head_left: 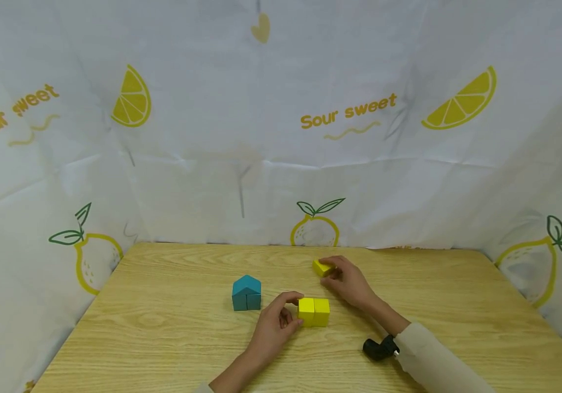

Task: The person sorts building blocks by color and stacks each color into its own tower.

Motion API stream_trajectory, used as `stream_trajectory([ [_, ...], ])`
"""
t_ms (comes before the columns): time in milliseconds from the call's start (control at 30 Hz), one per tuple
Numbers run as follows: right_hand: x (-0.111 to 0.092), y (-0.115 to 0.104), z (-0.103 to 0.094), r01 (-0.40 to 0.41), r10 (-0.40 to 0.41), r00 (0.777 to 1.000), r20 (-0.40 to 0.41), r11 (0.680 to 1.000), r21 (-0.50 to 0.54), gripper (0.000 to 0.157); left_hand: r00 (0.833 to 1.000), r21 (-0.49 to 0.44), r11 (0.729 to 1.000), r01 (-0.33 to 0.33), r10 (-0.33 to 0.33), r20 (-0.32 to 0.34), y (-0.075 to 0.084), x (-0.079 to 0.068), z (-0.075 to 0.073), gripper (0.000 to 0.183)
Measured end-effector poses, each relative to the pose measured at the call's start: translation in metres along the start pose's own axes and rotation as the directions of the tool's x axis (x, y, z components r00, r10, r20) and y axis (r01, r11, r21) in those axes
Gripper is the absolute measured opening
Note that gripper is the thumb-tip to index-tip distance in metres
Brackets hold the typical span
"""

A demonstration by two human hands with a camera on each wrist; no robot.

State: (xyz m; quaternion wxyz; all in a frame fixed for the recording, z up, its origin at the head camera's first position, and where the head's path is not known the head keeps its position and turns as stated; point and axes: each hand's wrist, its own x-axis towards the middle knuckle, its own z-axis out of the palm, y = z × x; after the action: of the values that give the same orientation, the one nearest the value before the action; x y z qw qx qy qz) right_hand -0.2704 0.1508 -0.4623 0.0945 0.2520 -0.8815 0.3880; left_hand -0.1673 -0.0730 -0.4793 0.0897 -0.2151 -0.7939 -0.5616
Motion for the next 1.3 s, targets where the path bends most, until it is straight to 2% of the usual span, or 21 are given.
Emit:
stream_trajectory([
  [300, -0.022, 0.001, -0.013, -0.003, 0.001, 0.999, 0.050, 0.999, 0.049, 0.032, 1.000, -0.001, 1.000, 0.008, -0.008, 0.000, 0.000, 0.000, 0.000, 0.047],
  [433, -0.036, 0.003, -0.018, -0.051, 0.045, 0.997, 0.064, 0.994, 0.097, 0.031, 1.000, -0.010, 1.000, 0.017, -0.017, 0.007, 0.001, -0.001, 0.003, 0.047],
  [567, -0.047, 0.003, -0.020, -0.122, 0.118, 0.992, 0.043, 0.987, 0.107, 0.030, 1.000, -0.009, 1.000, 0.013, -0.013, 0.018, 0.002, -0.001, 0.004, 0.047],
  [633, -0.048, 0.003, -0.019, -0.130, 0.127, 0.991, 0.031, 0.985, 0.113, 0.030, 1.000, -0.004, 1.000, 0.011, -0.011, 0.010, 0.003, -0.001, 0.003, 0.047],
  [767, -0.048, 0.004, -0.017, -0.082, 0.081, 0.997, 0.019, 0.990, 0.112, 0.030, 1.000, 0.006, 1.000, 0.008, -0.008, -0.005, 0.003, -0.001, 0.001, 0.047],
  [867, -0.049, 0.005, -0.017, -0.063, 0.063, 0.998, 0.001, 0.992, 0.110, 0.029, 1.000, 0.002, 1.000, 0.010, -0.010, 0.009, 0.002, 0.000, 0.000, 0.047],
  [1300, -0.048, 0.006, -0.017, -0.061, 0.063, 0.998, -0.017, 0.991, 0.120, 0.030, 1.000, -0.001, 1.000, 0.014, -0.014, 0.005, 0.001, -0.001, 0.000, 0.045],
])
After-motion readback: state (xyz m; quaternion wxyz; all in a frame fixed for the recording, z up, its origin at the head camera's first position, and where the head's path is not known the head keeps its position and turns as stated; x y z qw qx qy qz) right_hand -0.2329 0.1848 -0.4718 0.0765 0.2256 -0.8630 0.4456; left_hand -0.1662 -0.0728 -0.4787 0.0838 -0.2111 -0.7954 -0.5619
